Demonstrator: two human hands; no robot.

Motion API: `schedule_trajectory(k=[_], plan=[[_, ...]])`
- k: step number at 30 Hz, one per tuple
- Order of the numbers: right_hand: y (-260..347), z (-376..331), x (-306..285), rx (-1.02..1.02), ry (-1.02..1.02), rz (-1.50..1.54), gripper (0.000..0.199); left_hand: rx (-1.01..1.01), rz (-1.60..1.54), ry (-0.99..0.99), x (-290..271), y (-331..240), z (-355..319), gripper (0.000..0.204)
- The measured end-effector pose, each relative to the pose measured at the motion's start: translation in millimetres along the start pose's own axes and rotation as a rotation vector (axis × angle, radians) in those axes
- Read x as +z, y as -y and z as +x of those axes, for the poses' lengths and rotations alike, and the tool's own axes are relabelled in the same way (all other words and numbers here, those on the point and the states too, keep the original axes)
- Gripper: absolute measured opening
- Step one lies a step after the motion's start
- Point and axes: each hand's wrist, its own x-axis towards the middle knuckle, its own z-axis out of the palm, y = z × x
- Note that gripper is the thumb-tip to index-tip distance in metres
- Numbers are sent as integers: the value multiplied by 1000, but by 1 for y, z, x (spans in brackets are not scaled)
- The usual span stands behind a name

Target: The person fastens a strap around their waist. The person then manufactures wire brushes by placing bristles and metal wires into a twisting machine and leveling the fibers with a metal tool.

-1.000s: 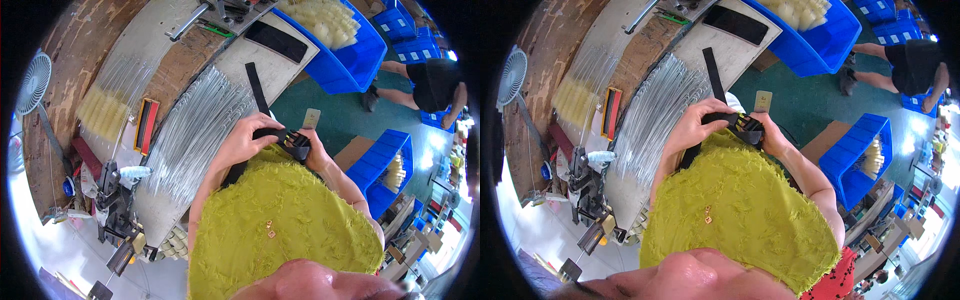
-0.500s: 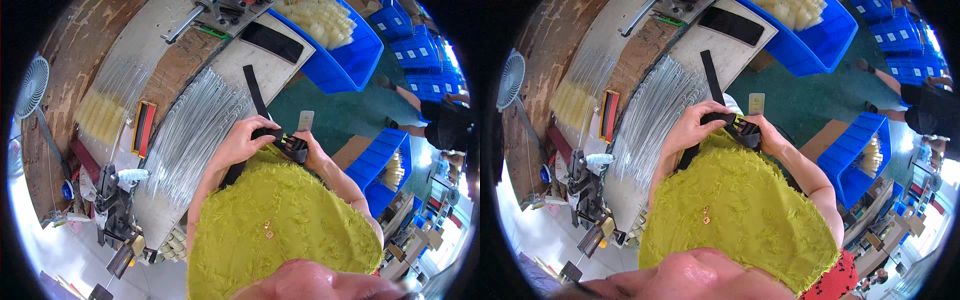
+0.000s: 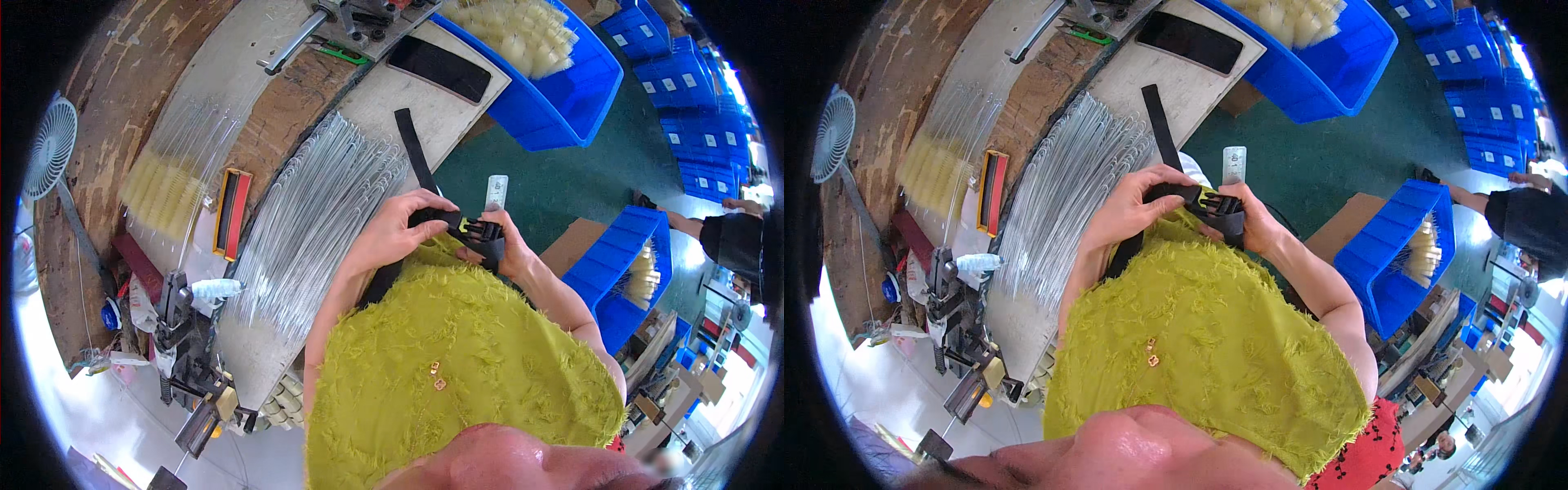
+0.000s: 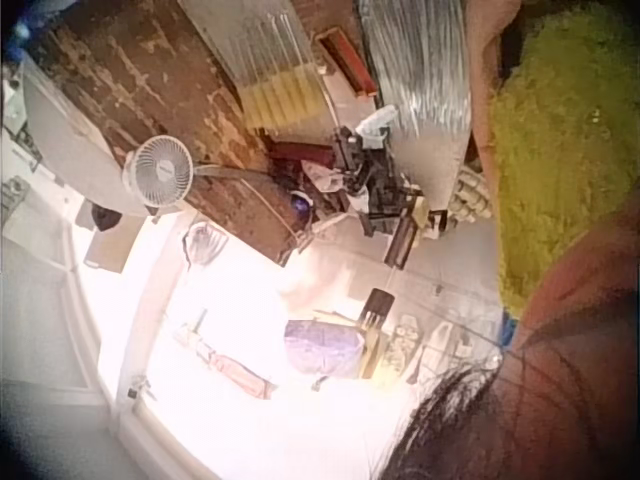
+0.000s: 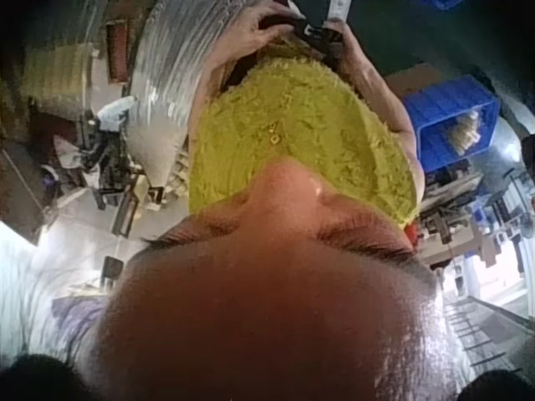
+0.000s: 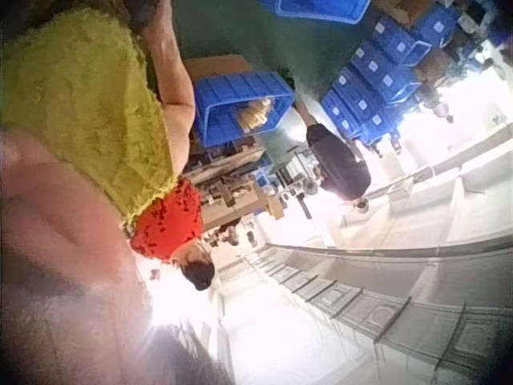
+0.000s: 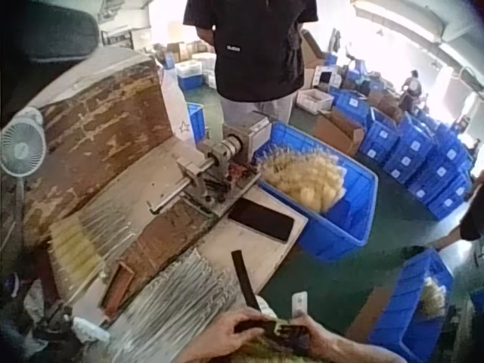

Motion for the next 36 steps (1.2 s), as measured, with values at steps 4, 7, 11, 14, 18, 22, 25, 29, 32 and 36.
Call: schedule_trajectory(k=[4, 7, 11, 14, 18, 22, 25, 29, 32, 36], plan=[[0, 3, 4, -19, -32, -123, 45, 34, -12, 26, -1, 1, 4, 23], [2, 1, 6, -34, -10, -78, 45, 58, 13, 51, -2, -5, 4, 23], [5, 5, 9, -35, 27, -28, 37, 49, 57, 45, -1, -4, 6, 27], [4, 7, 16, -117, -158, -119, 33, 63, 134, -13, 3, -5, 6, 29], [1, 0, 33, -243, -201, -196, 32, 54, 133, -73, 9, -6, 4, 30], [-2, 0, 31, -461, -249, -225, 35, 137, 210, -106, 17, -4, 3, 32], [-9, 11, 23, -666, -224, -493, 36, 139, 182, -78, 23, -9, 1, 32], [-10, 13, 29, -835, -184, -789, 39, 201, 255, -184, 30, -9, -3, 34], [-1, 9, 43, -621, -102, -683, 41, 134, 282, -122, 20, -12, -9, 40], [6, 27, 32, -352, -16, -892, 43, 90, 342, -140, -3, -8, -30, 50]])
